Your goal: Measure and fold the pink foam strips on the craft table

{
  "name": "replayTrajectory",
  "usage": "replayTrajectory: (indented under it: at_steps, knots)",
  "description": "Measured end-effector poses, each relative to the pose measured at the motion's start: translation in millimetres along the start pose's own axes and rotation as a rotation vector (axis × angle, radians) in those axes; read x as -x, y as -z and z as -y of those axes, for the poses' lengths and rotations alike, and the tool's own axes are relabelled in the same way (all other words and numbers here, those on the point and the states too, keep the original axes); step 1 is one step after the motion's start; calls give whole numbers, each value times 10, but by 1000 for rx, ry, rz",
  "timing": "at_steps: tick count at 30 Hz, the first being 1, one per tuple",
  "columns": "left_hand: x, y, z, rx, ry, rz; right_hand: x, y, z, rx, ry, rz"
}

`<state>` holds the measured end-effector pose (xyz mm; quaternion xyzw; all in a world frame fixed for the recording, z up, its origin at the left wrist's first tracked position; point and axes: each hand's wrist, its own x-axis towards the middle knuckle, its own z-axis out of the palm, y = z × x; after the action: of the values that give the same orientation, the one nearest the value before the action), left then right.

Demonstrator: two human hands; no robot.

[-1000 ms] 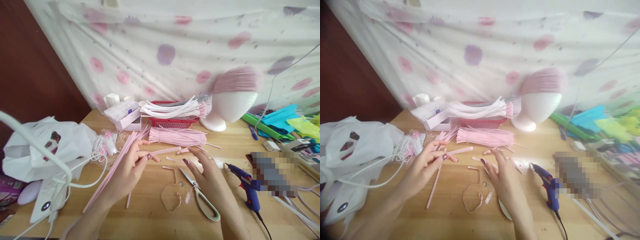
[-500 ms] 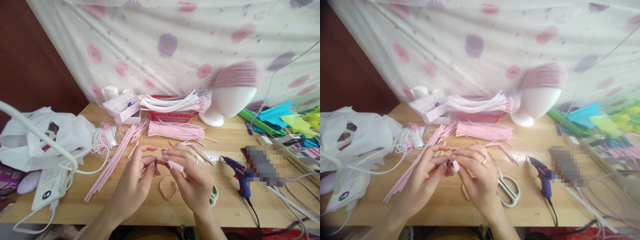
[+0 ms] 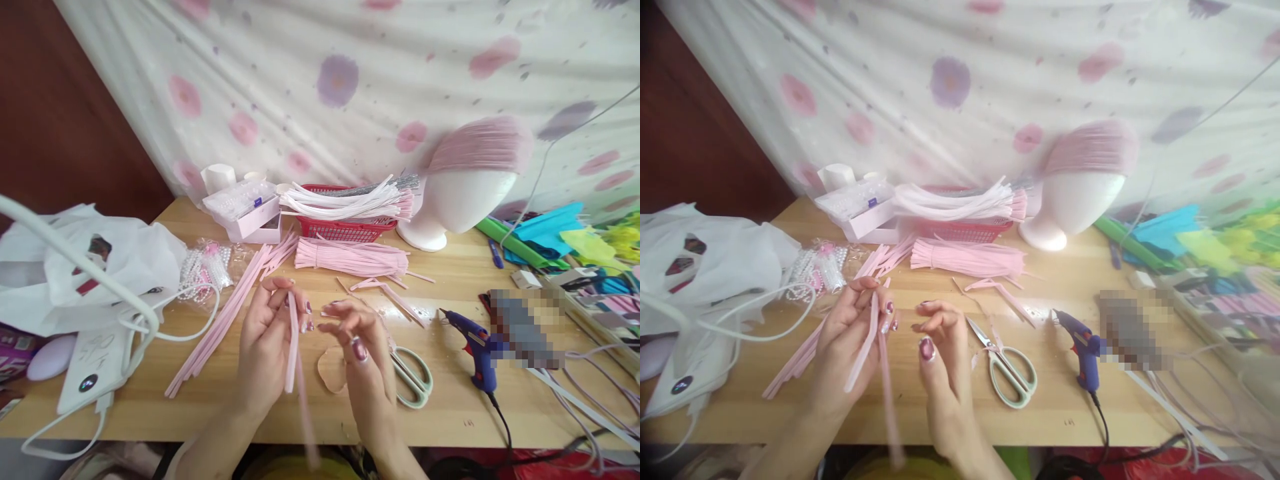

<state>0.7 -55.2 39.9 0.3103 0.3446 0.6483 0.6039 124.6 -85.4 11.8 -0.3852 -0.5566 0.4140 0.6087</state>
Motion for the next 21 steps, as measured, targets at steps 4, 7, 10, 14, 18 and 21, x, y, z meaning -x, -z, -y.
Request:
replayTrajectory:
  at_steps: [4,7,10,14,18,21]
  knots:
    - [16,39,91,-342,-224,118,-25,-67,-1,-222,-441,281]
    - [34,52,115,-539,-253,192,-54,-34,25,-142,-533,340]
    - [37,79,115,-621,-218,230,-65,68,-11,-30,-567,404]
    - [-62,239,90,-556,-50,312,-67,170,-179,-148,-657,479]
    - [-317,553,81,-944,-48,110,-78,192,-332,-256,-750,275]
    - [-494,733,141,-1400,-105,-91,-113,193,-342,-315,-751,186]
